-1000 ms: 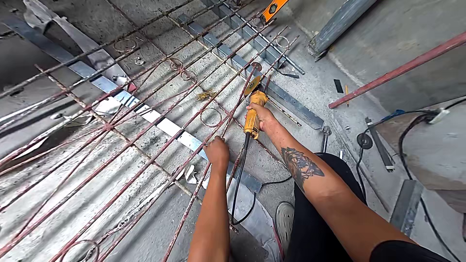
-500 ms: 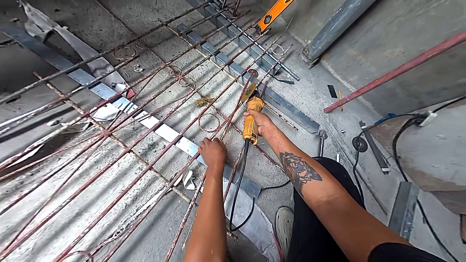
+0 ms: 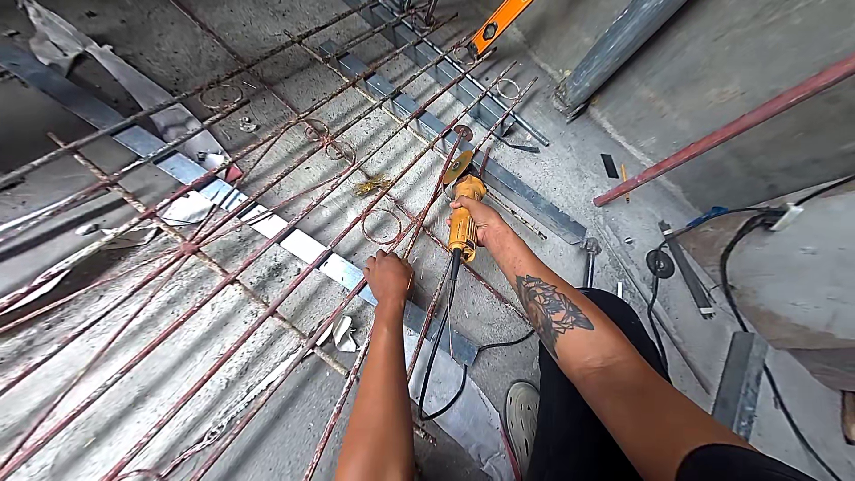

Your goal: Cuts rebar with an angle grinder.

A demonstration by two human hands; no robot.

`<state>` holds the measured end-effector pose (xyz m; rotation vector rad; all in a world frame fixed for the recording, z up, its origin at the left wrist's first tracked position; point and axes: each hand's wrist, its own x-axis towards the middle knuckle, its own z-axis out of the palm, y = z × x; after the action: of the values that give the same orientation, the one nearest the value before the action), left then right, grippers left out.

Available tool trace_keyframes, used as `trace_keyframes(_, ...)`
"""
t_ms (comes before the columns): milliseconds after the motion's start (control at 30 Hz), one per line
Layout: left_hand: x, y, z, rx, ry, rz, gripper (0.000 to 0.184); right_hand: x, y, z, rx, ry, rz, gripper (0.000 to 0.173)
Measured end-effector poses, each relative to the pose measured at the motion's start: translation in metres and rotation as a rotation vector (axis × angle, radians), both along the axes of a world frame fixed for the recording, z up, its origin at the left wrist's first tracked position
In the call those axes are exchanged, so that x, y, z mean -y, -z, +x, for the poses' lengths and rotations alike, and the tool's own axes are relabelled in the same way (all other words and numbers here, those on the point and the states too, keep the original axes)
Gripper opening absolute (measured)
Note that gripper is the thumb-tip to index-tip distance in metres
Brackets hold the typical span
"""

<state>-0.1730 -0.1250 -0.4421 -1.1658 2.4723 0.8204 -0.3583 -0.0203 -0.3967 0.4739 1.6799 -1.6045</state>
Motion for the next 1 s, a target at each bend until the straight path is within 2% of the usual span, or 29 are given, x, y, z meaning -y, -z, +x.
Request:
trace_keyframes(267,0.0,0.002,0.005,-0.056,-0.066,0.047,0.037,0.005,-0.004,0.009,0.022,0.003,-0.002,0.047)
trace_keyframes(400,-0.001,-0.002,0.009,-0.091,-0.11,0.101,0.046,0.006,-0.003,0.013,0.031,0.011,-0.015,0.04)
trace_keyframes(467,0.0,-0.004,0.01,-0.083,-0.096,0.087,0.044,0.006,-0.004,0.016,0.026,0.014,-0.022,0.042)
trace_keyframes(633,0.001,-0.008,0.01,-0.067,-0.064,0.087,0.054,0.006,-0.001,0.015,0.028,-0.013,-0.019,0.047)
trace_keyframes(767,0.0,-0.008,0.01,-0.101,-0.093,0.084,0.048,0.005,-0.001,0.015,0.007,-0.02,-0.025,0.042)
trace_keyframes(1000,0.001,0.003,0.008,-0.123,-0.124,0.08,0.032,0.004,-0.002,0.013,-0.02,-0.057,0.029,0.046)
